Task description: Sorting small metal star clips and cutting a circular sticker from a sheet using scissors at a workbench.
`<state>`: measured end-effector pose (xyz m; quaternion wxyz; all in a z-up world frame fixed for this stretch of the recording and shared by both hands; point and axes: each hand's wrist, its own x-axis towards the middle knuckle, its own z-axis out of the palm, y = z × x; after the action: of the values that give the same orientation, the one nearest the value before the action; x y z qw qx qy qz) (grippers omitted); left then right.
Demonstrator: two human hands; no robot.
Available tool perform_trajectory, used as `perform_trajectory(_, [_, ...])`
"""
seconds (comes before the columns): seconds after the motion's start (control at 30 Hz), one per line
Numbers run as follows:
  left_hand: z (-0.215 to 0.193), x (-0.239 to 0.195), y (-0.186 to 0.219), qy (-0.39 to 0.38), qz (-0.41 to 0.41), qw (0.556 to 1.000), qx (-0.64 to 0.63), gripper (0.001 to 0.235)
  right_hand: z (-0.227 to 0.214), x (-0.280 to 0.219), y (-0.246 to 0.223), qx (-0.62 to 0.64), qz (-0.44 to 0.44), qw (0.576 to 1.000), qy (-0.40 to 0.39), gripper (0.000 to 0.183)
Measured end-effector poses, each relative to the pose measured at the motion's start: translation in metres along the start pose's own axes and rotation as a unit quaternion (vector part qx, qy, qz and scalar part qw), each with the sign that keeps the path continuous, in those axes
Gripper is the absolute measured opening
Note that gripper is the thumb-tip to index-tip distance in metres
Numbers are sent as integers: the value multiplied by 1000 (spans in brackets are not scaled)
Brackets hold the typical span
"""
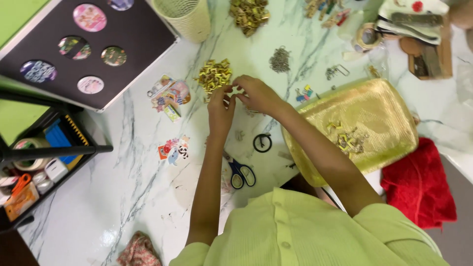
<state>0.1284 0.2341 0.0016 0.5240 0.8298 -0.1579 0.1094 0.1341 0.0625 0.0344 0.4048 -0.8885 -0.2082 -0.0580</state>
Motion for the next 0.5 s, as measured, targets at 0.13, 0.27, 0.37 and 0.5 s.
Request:
perform_trajectory(0.13, [32,-12,46,-56,12,998,-28,24,-38,-69,-7,14,79,996,38,31])
perform_trajectory(0.27, [84,-35,73,-174,45,980,-88,21,-68,-148,10,6,196,978,69,22])
perform_trajectory(0.37, [123,-49,93,-271,93,954,-87,24,-102,-197,-8,-98,233,962,106,19])
perform_trajectory(0.5, [167,-65,119,-345,181,921,-25,32,-121,-257,-9,-218,259,933,120,23])
